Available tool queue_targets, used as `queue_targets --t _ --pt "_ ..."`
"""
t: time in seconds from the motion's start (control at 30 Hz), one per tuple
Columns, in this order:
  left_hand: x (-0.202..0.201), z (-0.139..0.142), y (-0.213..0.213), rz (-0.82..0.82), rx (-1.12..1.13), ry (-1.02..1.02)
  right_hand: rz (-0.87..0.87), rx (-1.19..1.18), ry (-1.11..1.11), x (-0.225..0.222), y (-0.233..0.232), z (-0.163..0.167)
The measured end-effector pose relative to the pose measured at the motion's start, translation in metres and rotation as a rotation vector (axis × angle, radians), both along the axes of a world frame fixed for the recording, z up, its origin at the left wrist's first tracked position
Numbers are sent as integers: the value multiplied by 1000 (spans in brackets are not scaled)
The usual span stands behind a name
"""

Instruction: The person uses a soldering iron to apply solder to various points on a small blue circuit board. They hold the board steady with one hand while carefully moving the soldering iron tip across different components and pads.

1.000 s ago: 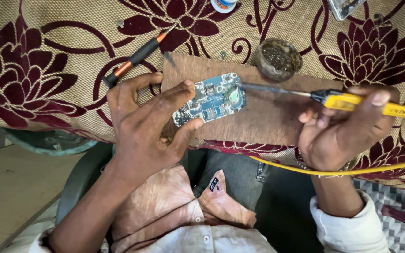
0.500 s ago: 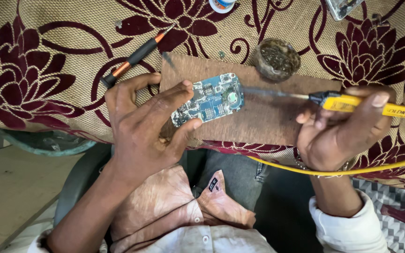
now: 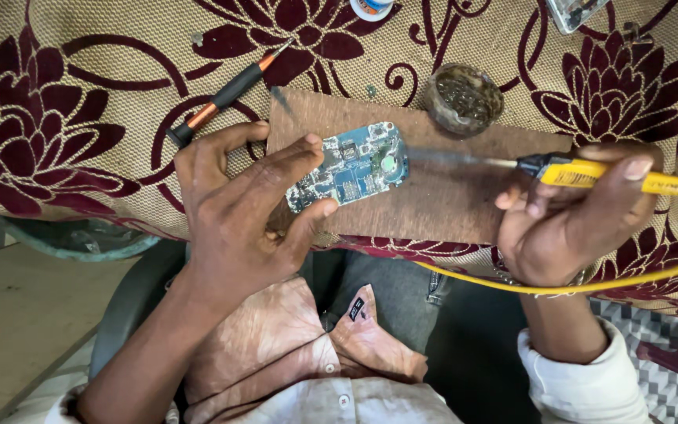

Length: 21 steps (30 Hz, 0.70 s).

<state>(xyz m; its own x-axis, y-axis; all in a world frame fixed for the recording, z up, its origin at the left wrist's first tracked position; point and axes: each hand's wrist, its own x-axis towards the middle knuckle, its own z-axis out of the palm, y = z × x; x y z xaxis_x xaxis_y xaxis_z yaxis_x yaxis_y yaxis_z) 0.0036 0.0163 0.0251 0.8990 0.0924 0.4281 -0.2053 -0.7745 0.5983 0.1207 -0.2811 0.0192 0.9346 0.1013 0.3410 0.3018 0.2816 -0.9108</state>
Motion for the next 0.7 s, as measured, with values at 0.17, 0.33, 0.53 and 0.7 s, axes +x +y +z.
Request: queue_targets --t 0.17,0.33,0.53,0.7 --pt "0 -1 0 -3 7 -6 -21 -72 57 -1 1 0" --pt "0 -3 1 -6 7 -7 -77 1 100 -5 2 0" --pt "0 -5 0 -4 6 -6 34 65 57 6 2 1" --pt "-1 -4 1 -11 12 -6 2 -3 71 3 2 0"
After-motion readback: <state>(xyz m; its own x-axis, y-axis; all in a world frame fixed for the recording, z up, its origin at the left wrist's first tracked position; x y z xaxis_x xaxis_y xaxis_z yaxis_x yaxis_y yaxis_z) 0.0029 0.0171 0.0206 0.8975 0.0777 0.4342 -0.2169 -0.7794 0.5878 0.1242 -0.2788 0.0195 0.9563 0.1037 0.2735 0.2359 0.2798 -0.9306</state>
